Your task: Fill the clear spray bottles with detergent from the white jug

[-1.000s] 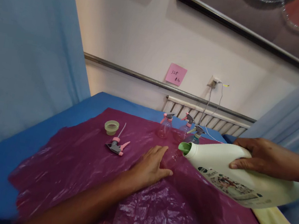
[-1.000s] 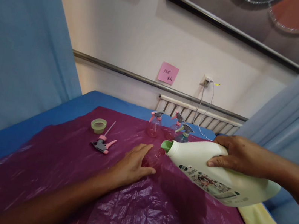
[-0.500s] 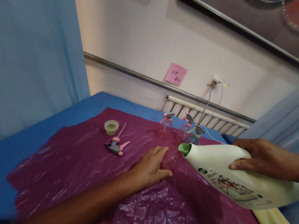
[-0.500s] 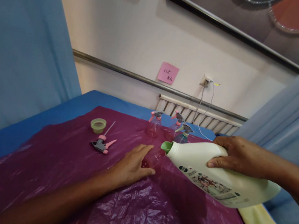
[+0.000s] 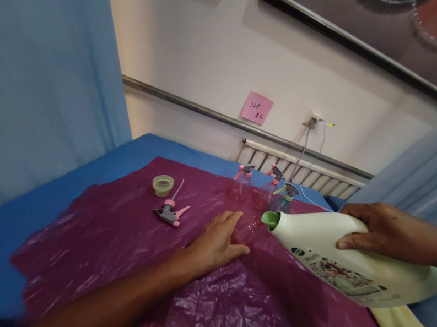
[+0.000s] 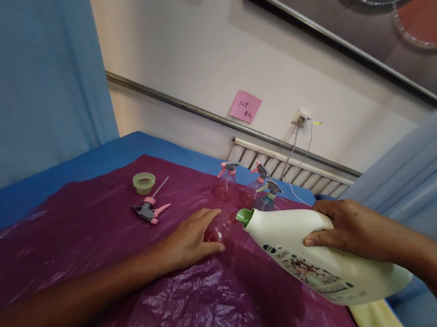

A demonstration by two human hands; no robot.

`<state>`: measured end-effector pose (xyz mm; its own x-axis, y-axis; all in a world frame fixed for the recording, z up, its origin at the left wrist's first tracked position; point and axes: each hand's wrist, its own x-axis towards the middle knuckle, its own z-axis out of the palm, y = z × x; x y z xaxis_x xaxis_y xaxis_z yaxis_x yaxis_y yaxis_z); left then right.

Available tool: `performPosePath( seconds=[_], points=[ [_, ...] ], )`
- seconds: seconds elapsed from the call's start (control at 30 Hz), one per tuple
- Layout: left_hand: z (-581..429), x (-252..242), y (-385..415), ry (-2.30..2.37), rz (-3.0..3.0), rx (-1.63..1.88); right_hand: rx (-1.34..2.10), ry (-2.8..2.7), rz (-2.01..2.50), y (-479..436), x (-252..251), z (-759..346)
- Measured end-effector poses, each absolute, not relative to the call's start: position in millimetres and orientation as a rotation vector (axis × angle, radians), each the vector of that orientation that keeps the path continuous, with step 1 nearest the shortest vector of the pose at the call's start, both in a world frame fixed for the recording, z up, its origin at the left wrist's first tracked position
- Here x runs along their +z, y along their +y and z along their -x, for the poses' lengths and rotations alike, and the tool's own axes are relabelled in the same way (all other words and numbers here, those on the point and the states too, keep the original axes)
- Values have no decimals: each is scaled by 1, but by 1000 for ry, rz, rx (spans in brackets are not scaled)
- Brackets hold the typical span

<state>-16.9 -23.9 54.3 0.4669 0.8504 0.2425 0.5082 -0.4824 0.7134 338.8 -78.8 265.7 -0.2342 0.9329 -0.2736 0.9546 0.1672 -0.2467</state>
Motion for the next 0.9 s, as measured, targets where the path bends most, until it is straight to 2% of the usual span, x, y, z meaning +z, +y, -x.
performPosePath(
  seconds=[0.9],
  points=[
    [19,58,-24,1123,-2199,800,-562,2328,-1891,-77,268,-339]
  ],
)
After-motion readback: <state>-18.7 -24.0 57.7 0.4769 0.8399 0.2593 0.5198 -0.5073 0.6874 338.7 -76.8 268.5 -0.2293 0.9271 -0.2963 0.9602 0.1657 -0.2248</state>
